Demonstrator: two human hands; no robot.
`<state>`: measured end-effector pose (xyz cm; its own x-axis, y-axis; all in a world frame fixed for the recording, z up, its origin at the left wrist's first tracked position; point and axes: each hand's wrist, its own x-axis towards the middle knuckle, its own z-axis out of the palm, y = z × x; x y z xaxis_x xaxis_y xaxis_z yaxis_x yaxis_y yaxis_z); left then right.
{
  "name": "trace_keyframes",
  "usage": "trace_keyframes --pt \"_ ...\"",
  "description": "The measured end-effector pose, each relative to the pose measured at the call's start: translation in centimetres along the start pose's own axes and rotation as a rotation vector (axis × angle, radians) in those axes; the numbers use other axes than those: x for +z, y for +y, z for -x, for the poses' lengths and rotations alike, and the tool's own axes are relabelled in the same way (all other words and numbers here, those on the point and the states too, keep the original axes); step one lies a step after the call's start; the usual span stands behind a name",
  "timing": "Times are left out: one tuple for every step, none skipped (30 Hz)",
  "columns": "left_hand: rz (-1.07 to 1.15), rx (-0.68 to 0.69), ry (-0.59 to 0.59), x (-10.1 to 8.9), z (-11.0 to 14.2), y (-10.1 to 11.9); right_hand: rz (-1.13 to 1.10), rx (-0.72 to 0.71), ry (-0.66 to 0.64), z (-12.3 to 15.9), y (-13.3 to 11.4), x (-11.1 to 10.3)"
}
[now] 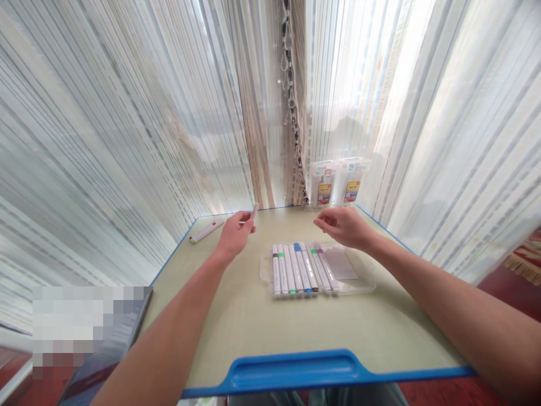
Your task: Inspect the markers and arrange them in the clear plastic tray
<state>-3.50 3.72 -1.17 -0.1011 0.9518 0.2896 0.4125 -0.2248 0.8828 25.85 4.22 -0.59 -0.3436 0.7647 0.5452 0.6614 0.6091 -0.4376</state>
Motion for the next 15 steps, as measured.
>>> trace_keyframes --pt "0.257 -0.05 0.002 0.6 0.3 0.6 -0.007 -0.013 0.002 0.0 -0.3 0.0" --pt "0.472 -0.098 -0.027 1.1 0.7 1.2 -0.016 -0.022 -0.001 0.1 -0.5 0.1" --pt "0.632 -0.13 -0.055 1.5 1.1 1.8 -0.026 -0.028 -0.007 0.2 -0.9 0.1" --pt "0.748 -0.151 -0.091 1.9 1.4 2.3 -0.04 -0.03 -0.015 0.3 -1.3 0.2" --pt "0.825 -0.167 -0.134 2.3 1.8 2.7 -0.06 -0.029 -0.025 0.4 -1.7 0.3" --pt "0.877 -0.173 -0.163 2.6 2.1 3.1 -0.088 -0.027 -0.034 0.5 -2.1 0.5" --pt "0.91 -0.174 -0.189 2.9 2.4 3.3 -0.126 -0.026 -0.044 0.7 -2.6 0.6" --pt "0.929 -0.17 -0.207 3.1 2.7 3.6 -0.17 -0.028 -0.054 0.8 -3.1 0.8" --pt "0.939 -0.165 -0.218 3.3 2.9 3.8 -0.213 -0.036 -0.061 1.0 -3.5 1.0" --pt "0.944 -0.161 -0.226 3.5 3.2 3.9 -0.245 -0.055 -0.066 1.2 -3.9 1.2" --pt "0.946 -0.16 -0.232 3.7 3.4 4.1 -0.262 -0.073 -0.067 1.3 -4.3 1.4" --pt "0.947 -0.16 -0.237 3.8 3.6 4.3 -0.267 -0.088 -0.057 1.5 -4.6 1.6" --pt "0.95 -0.162 -0.242 3.9 3.7 4.4 -0.265 -0.101 -0.044 1.6 -4.9 1.7" --pt "0.954 -0.165 -0.246 4.0 3.8 4.6 -0.261 -0.108 -0.026 1.6 -5.0 1.8" --pt "0.959 -0.169 -0.247 4.0 3.9 4.8 -0.258 -0.108 -0.004 1.6 -5.1 1.9"
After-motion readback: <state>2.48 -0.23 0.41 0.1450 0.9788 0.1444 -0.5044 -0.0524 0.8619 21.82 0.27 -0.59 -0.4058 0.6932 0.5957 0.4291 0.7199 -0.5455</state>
